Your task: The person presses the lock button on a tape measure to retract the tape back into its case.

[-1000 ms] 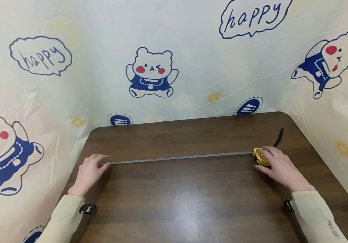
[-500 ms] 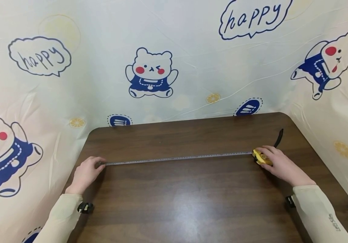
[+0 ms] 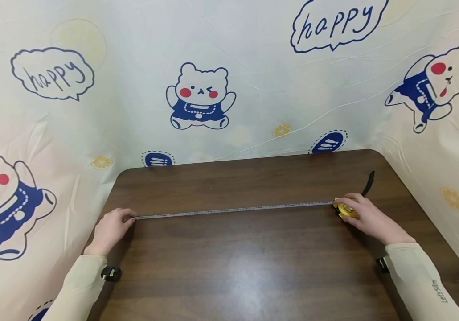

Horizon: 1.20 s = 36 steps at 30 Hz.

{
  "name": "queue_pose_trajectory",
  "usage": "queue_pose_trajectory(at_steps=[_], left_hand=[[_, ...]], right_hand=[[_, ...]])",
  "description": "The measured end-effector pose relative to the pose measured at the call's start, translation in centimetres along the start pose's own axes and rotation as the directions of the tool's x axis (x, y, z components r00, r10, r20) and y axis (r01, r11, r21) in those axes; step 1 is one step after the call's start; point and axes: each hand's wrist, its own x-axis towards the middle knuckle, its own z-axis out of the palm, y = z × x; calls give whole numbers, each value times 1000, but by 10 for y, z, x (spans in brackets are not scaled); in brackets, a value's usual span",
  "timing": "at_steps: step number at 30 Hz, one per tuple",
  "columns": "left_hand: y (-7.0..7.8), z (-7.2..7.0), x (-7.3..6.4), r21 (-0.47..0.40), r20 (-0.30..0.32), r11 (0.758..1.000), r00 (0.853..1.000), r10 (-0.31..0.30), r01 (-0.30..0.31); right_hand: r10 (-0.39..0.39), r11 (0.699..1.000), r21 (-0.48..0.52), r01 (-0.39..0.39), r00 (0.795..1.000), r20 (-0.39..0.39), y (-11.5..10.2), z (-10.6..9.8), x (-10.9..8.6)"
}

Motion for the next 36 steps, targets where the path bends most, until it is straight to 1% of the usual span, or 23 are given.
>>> queue_pose_trajectory(at_steps=[5, 7, 11, 15, 21, 23, 29, 36], left_hand=[[1, -2, 3, 8, 26, 1000, 1000, -10, 9], [1, -3, 4, 10, 40, 1000, 999, -13, 12], [0, -4, 4, 7, 50, 1000, 999, -7, 7], [-1, -5, 3, -10, 33, 1000, 999, 0, 0], [-1, -8, 1, -20, 9, 1000, 1000, -5, 5], [0, -8, 2, -20, 8, 1000, 1000, -5, 5], [1, -6, 2, -28, 7, 1000, 1000, 1, -1], [3, -5, 2, -37, 8, 999, 1000, -2, 2]], right_hand=[[-6, 1000, -1, 6, 1000, 3, 0, 1, 0], [-24, 1000, -7, 23, 1000, -8, 0, 1, 1], [-83, 996, -32, 82, 995, -55, 1, 3, 1], [-147, 988, -63, 141, 983, -106, 4, 6, 0], [-232, 971, -95, 218, 958, -169, 9, 11, 0], [-234, 971, -98, 220, 956, -174, 10, 11, 0], [-209, 976, -99, 194, 963, -168, 10, 10, -2], [-238, 969, -125, 215, 948, -210, 12, 12, -4]])
